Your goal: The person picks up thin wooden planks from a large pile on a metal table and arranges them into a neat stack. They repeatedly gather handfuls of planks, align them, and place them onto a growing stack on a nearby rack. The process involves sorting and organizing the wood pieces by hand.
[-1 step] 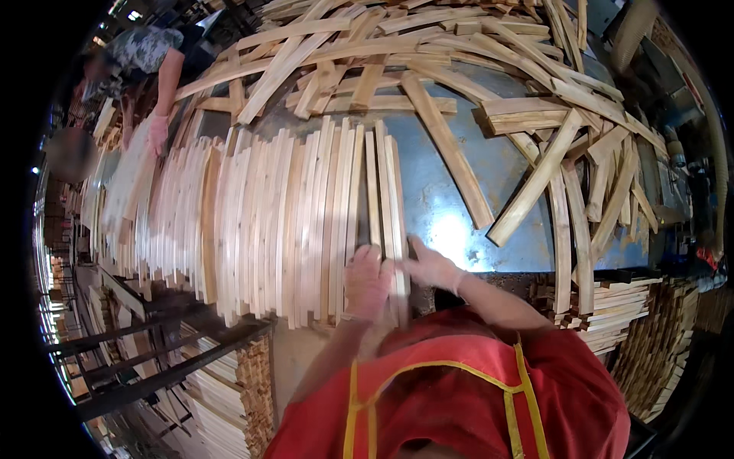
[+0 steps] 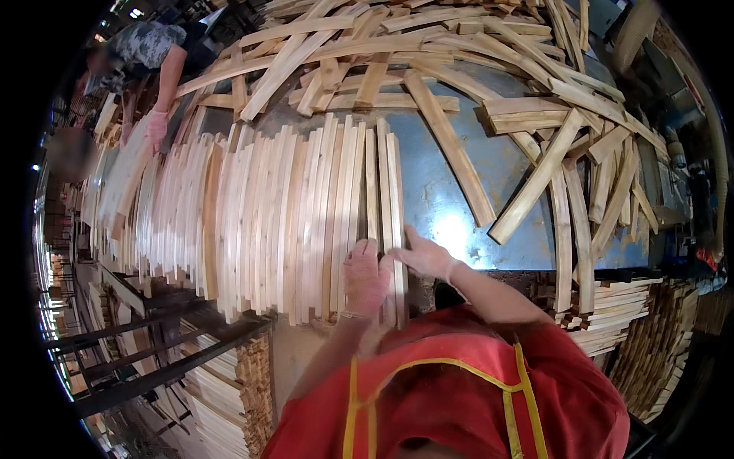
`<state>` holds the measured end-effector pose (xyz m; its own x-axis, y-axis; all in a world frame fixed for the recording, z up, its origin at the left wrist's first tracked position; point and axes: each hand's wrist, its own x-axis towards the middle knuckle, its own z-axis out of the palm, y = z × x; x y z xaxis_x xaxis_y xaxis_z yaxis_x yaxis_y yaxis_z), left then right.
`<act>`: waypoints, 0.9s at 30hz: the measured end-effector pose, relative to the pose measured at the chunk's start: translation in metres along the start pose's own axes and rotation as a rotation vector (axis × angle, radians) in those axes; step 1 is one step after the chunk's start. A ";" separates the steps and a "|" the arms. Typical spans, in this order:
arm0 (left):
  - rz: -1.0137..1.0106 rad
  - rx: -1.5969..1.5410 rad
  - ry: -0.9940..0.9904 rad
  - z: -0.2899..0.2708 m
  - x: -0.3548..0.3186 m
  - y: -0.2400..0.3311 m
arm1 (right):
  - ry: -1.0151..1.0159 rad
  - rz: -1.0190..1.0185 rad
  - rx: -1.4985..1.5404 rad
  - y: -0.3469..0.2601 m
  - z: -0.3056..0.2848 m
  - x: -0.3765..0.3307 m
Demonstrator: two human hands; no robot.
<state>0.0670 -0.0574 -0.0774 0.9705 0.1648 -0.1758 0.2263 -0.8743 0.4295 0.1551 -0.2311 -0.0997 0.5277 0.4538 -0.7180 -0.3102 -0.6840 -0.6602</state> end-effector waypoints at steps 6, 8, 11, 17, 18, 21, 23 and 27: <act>0.116 0.200 0.199 0.011 -0.009 -0.025 | -0.018 -0.450 0.011 -0.028 -0.024 0.042; 0.135 0.234 0.160 0.008 -0.012 -0.025 | 0.525 -0.260 -0.384 -0.041 -0.071 0.018; 0.225 0.234 0.140 0.007 -0.007 -0.002 | 1.098 -0.183 -0.594 0.020 -0.126 0.015; 0.258 -0.036 0.081 0.050 0.009 0.041 | 0.615 -0.150 -0.348 0.005 -0.107 -0.065; 0.245 -0.013 0.066 0.056 0.011 0.048 | 0.673 -0.084 -0.376 0.001 -0.134 -0.075; 0.136 0.064 -0.056 0.052 0.023 0.074 | 1.573 0.129 -0.653 0.130 -0.212 -0.023; 0.010 -0.021 -0.123 0.053 0.019 0.070 | 1.329 0.293 -0.317 0.102 -0.227 -0.034; -0.019 -0.176 -0.053 0.052 0.013 0.055 | 1.406 -0.063 -0.062 0.125 -0.188 -0.018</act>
<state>0.0882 -0.1270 -0.1018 0.9613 0.1518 -0.2301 0.2599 -0.7772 0.5731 0.2554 -0.4323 -0.1277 0.8888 -0.4321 0.1529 -0.2411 -0.7244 -0.6458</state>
